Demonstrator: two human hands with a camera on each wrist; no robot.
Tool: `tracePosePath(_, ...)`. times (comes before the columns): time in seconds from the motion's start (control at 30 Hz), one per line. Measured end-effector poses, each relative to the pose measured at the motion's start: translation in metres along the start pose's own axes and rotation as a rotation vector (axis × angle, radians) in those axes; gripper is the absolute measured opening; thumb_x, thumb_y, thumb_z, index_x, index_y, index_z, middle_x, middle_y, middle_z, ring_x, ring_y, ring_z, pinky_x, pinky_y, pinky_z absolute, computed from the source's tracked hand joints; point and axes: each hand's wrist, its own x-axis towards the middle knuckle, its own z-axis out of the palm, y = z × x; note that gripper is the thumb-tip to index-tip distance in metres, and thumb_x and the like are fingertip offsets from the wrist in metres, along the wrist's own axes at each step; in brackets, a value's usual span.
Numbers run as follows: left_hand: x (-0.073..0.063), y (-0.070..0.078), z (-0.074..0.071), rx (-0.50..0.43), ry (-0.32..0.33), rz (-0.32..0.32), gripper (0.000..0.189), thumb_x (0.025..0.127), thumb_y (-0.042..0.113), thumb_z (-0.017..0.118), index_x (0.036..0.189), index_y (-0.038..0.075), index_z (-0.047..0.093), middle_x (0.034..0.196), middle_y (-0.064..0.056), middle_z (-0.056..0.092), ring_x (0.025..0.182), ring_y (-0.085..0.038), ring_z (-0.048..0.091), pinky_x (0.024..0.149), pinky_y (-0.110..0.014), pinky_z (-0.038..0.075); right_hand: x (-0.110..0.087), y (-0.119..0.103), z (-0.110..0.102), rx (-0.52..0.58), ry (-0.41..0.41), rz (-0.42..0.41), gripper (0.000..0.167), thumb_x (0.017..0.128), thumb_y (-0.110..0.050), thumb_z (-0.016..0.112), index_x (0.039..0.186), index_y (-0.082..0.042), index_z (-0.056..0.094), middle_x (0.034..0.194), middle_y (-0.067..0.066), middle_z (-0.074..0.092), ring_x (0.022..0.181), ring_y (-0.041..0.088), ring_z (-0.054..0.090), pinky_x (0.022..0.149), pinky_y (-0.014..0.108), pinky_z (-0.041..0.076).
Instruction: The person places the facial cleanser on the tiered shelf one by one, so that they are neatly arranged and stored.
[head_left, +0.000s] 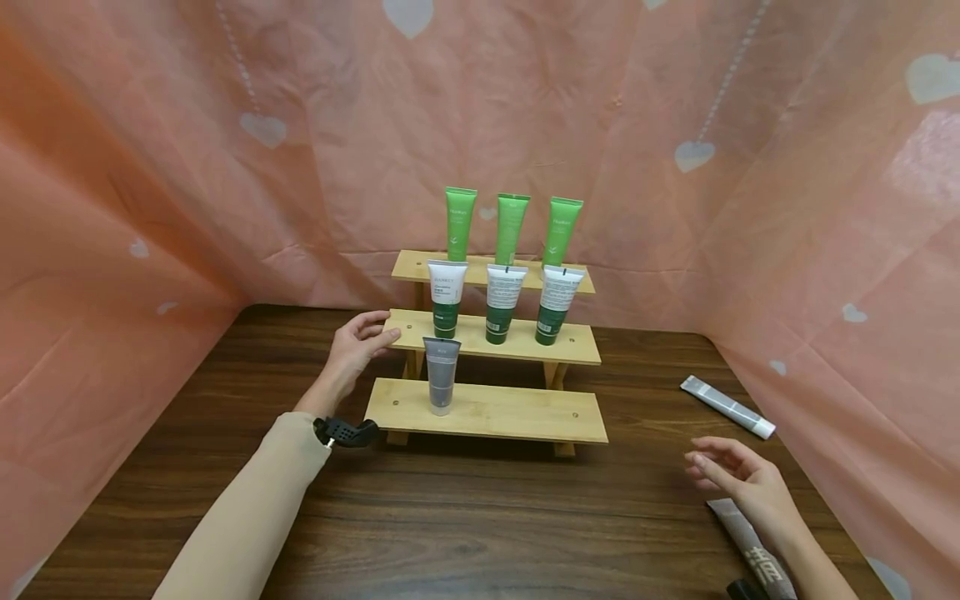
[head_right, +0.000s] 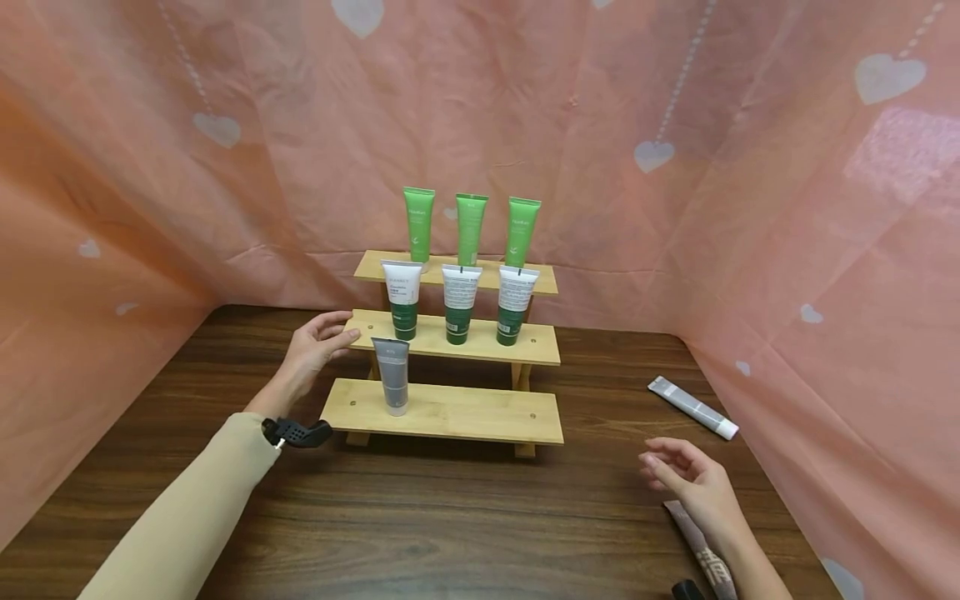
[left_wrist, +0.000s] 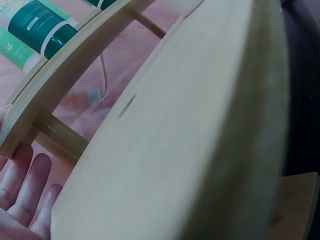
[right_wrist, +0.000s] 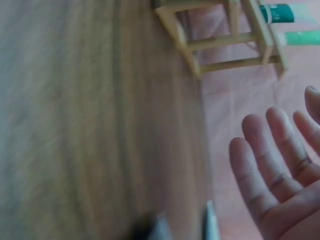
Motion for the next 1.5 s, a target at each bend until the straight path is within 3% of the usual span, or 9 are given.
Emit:
tracePosePath(0.1,0.000,0.000,-0.001,-0.005,0.005,0.001,0.056,0.080,0.027,0.075,0.128,0.009,0.053,0.116,-0.017,0.057,0.083,-0.013,0.062,0.093,-0.050,0.043,-0.003,0.007,-0.002,-0.033,-0.007,-0.006,0.024,0.092,-0.004,0.058,0.115,0.001,0.057,0.092,0.000,0.068,0.081,0.017,0.066,0.065,0.035,0.055)
tracePosePath(0.23,0.000,-0.001,0.000,-0.002,-0.004,-0.002,0.056,0.080,0.028,0.075,0.128,0.010,0.053,0.116,-0.016,0.057,0.084,-0.013,0.062,0.094,-0.050,0.043,-0.009,0.015,-0.007,0.023,-0.017,-0.018,0.023,0.091,0.001,0.057,0.114,0.001,0.058,0.093,0.002,0.068,0.082,0.017,0.066,0.064,0.035,0.055)
tracePosePath(0.37,0.000,-0.001,0.001,-0.009,-0.004,0.001,0.057,0.079,0.029,0.076,0.128,0.010,0.053,0.115,-0.014,0.057,0.085,-0.015,0.062,0.094,-0.050,0.042,-0.015,0.018,-0.015,0.039,-0.038,0.033,0.025,0.090,0.001,0.057,0.116,-0.001,0.058,0.096,0.002,0.067,0.084,0.017,0.066,0.065,0.035,0.055)
tracePosePath(0.5,0.000,-0.001,0.001,-0.017,-0.004,0.003,0.057,0.079,0.029,0.076,0.128,0.010,0.053,0.115,-0.014,0.057,0.085,-0.015,0.062,0.094,-0.050,0.042,-0.021,0.018,-0.026,-0.039,-0.043,0.117,0.030,0.090,-0.005,0.060,0.120,0.000,0.055,0.100,-0.002,0.067,0.085,0.018,0.066,0.066,0.036,0.055)
tracePosePath(0.73,-0.001,-0.001,0.001,-0.012,-0.005,0.011,0.056,0.080,0.029,0.075,0.128,0.010,0.053,0.119,-0.016,0.056,0.085,-0.013,0.062,0.093,-0.051,0.042,-0.030,0.020,-0.045,-0.238,-0.011,0.175,0.032,0.088,-0.008,0.065,0.117,0.001,0.055,0.094,-0.006,0.066,0.078,0.013,0.065,0.062,0.031,0.055)
tracePosePath(0.87,-0.002,-0.002,0.001,-0.028,-0.012,0.017,0.057,0.080,0.028,0.075,0.129,0.009,0.052,0.121,-0.018,0.055,0.085,-0.013,0.062,0.093,-0.051,0.043,-0.035,0.023,-0.052,-0.350,-0.038,0.215,0.036,0.086,-0.010,0.067,0.114,0.008,0.054,0.091,-0.002,0.067,0.074,0.006,0.062,0.059,0.028,0.054)
tracePosePath(1.07,-0.002,-0.003,0.001,-0.028,-0.012,0.023,0.057,0.080,0.029,0.075,0.128,0.009,0.052,0.120,-0.017,0.055,0.085,-0.013,0.062,0.091,-0.047,0.046,-0.038,0.028,-0.060,-0.489,-0.140,0.292,0.051,0.084,-0.017,0.069,0.120,0.012,0.048,0.101,0.015,0.063,0.076,0.002,0.058,0.062,0.023,0.050)
tracePosePath(1.33,-0.002,-0.004,0.001,-0.045,-0.008,0.022,0.058,0.079,0.028,0.075,0.128,0.008,0.052,0.120,-0.018,0.055,0.085,-0.013,0.062,0.092,-0.050,0.044,-0.039,0.035,-0.064,-0.427,-0.280,0.276,0.051,0.085,-0.010,0.068,0.114,0.022,0.042,0.091,0.009,0.056,0.075,-0.001,0.051,0.060,0.024,0.048)
tracePosePath(1.5,-0.002,-0.004,0.001,-0.019,-0.003,0.025,0.059,0.079,0.030,0.075,0.129,0.009,0.052,0.121,-0.017,0.055,0.086,-0.013,0.062,0.091,-0.048,0.045,-0.039,0.033,-0.060,-0.352,-0.312,0.357,0.059,0.086,-0.014,0.067,0.117,0.025,0.034,0.086,0.006,0.053,0.071,0.005,0.050,0.059,0.027,0.049)
